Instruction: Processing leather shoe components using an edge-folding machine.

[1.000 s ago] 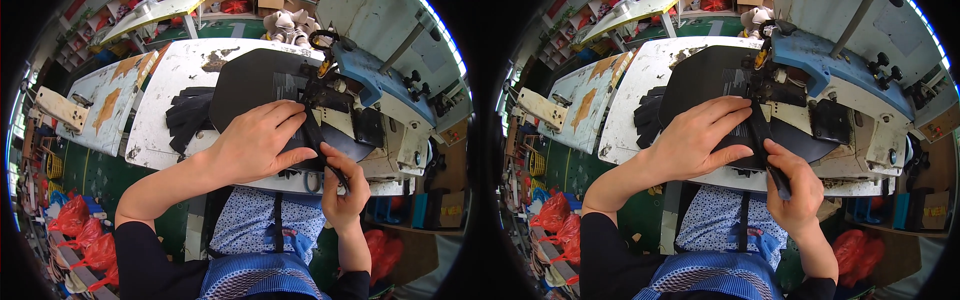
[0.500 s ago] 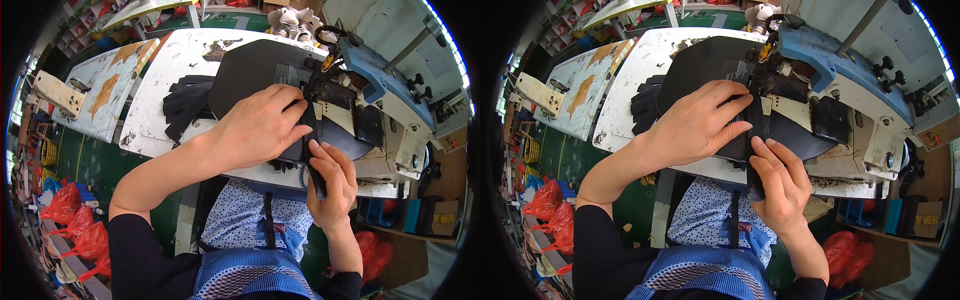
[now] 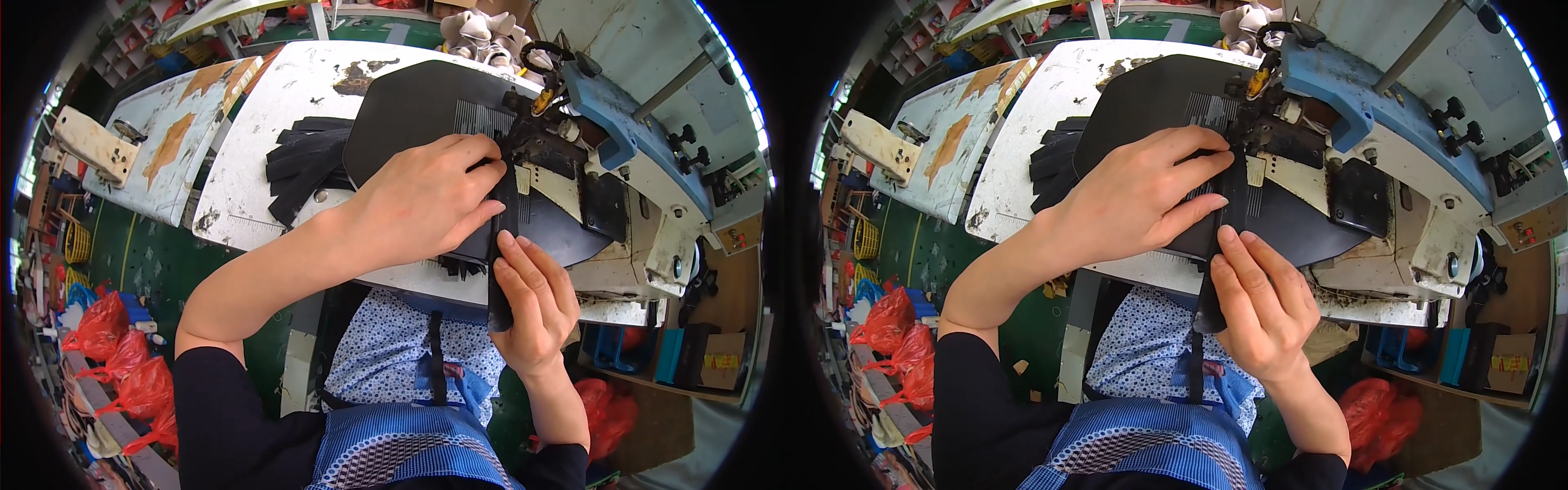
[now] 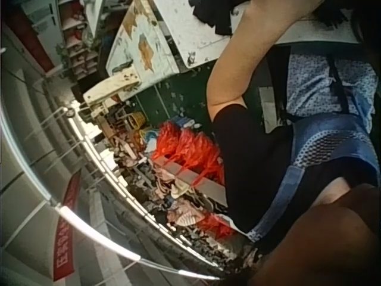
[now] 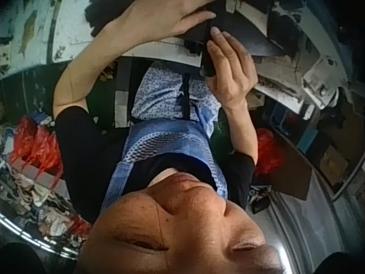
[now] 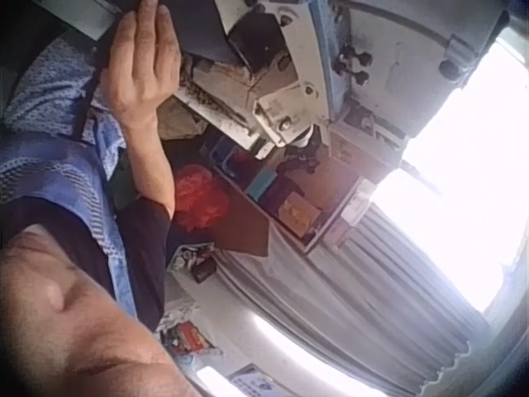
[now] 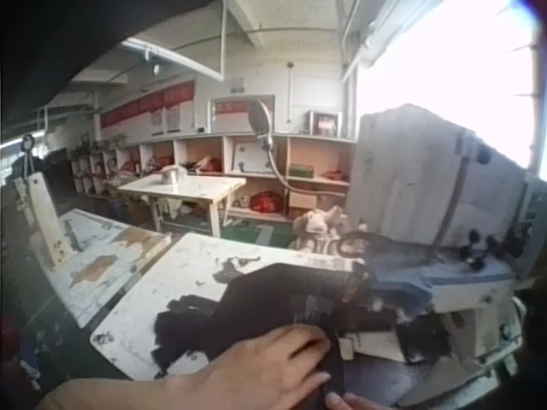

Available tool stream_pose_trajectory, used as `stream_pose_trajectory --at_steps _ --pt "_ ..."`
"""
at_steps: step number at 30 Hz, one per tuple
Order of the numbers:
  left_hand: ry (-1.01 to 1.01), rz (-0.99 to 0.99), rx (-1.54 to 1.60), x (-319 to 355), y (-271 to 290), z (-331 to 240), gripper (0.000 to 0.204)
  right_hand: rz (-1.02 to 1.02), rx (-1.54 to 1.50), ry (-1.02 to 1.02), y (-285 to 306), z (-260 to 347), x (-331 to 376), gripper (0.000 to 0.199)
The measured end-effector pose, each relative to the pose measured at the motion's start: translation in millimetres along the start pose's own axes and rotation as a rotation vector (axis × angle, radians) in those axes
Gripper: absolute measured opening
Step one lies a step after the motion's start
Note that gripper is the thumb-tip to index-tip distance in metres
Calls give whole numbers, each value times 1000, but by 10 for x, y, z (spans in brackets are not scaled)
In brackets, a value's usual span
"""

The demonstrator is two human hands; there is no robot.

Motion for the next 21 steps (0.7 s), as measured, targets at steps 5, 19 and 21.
stream_pose_trajectory --at_steps 5,19,21 --pt "19 -10 11 -2 -28 -3 34 21 -62 -85 24 -82 -18 33" --pt "57 -69 9 -4 -51 36 31 33 -58 -38 37 -21 -36 38" --pt "48 -63 14 -17 -35 49 30 31 -43 -35 44 -19 -55 39"
Point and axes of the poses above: each hand's wrist, its own x-axis away from the middle knuckle, its own y-axis out of the back of the hand, z = x × y, the point moved 3 cm from there along -x, towards the middle knuckle, and after that the axes turned 13 degrees about x, right-handed, at the moved point
